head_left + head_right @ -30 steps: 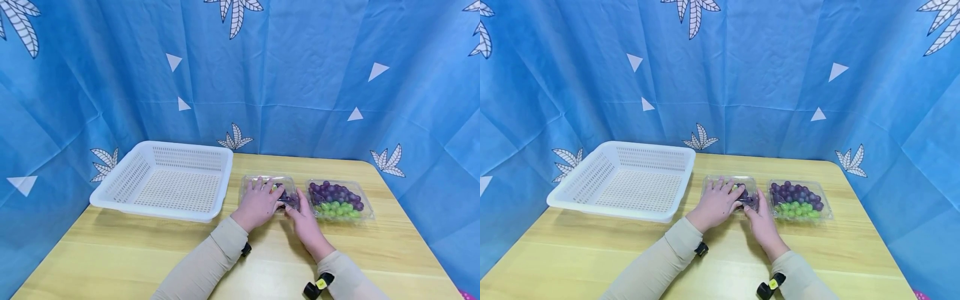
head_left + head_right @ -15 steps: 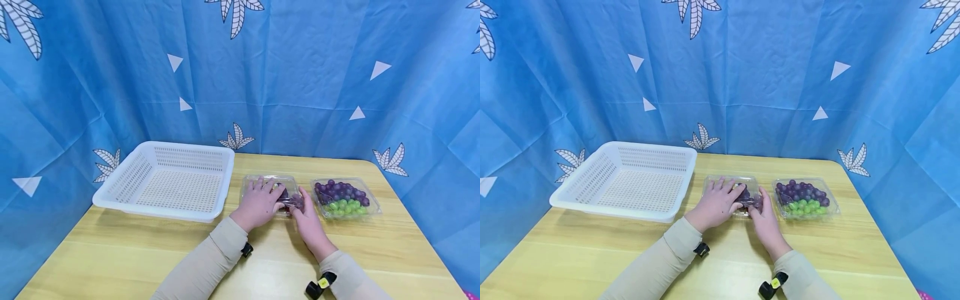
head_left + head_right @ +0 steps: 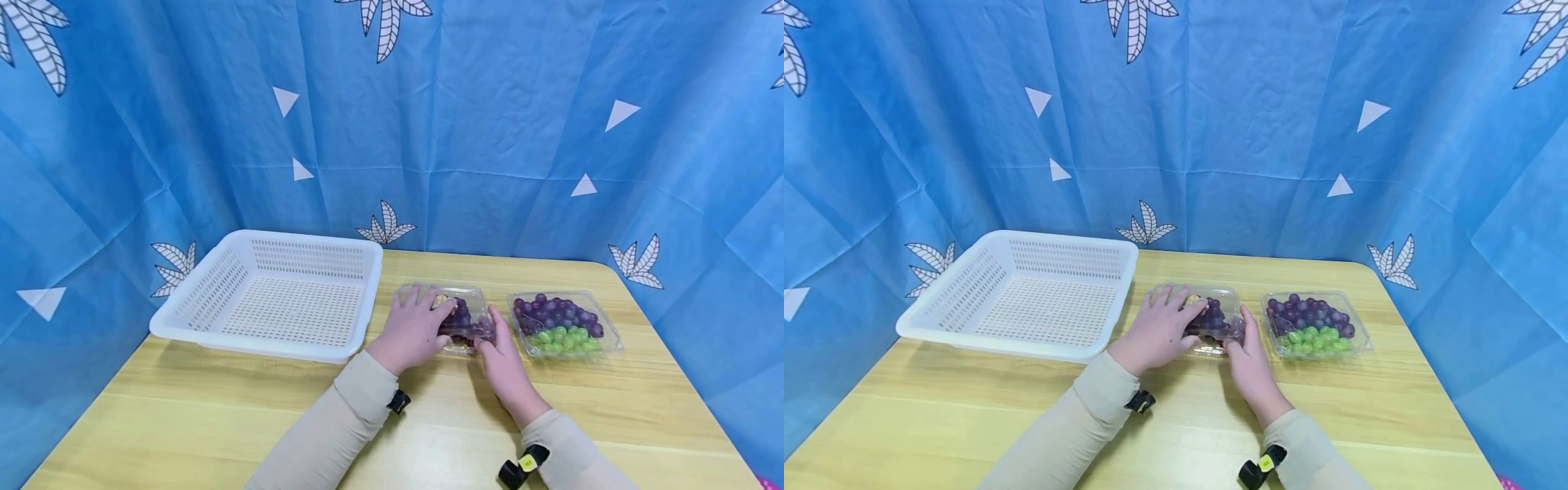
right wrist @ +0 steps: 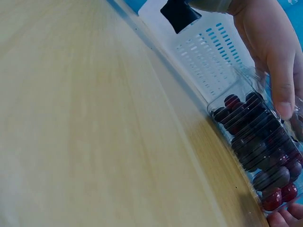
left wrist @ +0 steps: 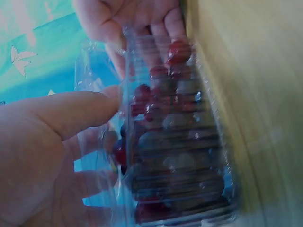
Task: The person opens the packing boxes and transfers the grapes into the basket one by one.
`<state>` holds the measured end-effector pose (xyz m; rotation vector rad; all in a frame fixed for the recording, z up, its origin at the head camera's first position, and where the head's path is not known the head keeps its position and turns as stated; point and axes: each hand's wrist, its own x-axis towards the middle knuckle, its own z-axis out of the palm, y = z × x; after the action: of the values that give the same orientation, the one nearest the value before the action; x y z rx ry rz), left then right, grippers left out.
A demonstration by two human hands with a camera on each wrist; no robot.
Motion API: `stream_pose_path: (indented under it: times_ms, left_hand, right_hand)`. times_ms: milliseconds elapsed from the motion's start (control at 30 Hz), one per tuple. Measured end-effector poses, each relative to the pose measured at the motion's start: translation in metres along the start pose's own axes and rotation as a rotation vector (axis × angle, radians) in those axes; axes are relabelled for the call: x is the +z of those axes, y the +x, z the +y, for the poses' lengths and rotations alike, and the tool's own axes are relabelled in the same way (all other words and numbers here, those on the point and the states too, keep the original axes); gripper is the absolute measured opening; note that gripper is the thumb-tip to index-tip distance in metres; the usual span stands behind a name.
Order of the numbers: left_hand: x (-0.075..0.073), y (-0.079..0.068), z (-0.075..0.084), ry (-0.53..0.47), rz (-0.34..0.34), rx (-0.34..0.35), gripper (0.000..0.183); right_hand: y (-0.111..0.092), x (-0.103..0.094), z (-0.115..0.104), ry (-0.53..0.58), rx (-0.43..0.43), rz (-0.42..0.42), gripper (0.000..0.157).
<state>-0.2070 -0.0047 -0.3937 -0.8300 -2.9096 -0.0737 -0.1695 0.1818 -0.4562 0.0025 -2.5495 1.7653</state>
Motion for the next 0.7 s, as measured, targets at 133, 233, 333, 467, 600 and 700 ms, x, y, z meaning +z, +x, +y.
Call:
stream_pose_path:
  times_ms: [133, 233, 333, 467, 600, 700]
  left_hand:
    - [-0.0051, -0.0016, -0.0037, -0.036, -0.035, -0.029, 0.07]
    - [-0.0077, -0.0023, -0.005, -0.068, -0.057, -0.043, 0.068]
    - [-0.0084, -0.0033, -0.0059, -0.084, -0.06, -0.05, 0.069]
    - [-0.0088, -0.0046, -0.0078, -0.098, -0.061, -0.051, 0.072]
    - [-0.0094, -0.0049, -0.01, -0.132, -0.089, -0.073, 0.076]
    - [-0.0098, -0.0049, -0.011, -0.16, -0.115, -0.085, 0.08]
  right_hand:
    - [-0.0008, -0.0012, -0.0035, -0.013, -0.006, -0.008, 0.069]
    - [-0.0007, -0.0016, -0.0036, -0.026, -0.022, -0.012, 0.068]
    - [0.0001, -0.0011, 0.0006, -0.037, -0.041, -0.011, 0.067]
    - [-0.0001, -0.001, 0.001, -0.035, -0.048, -0.019, 0.065]
    - [0.0001, -0.0011, 0.001, -0.027, -0.045, -0.028, 0.063]
    - [-0.0002, -0.0009, 0.0009, -0.016, -0.045, -0.034, 0.063]
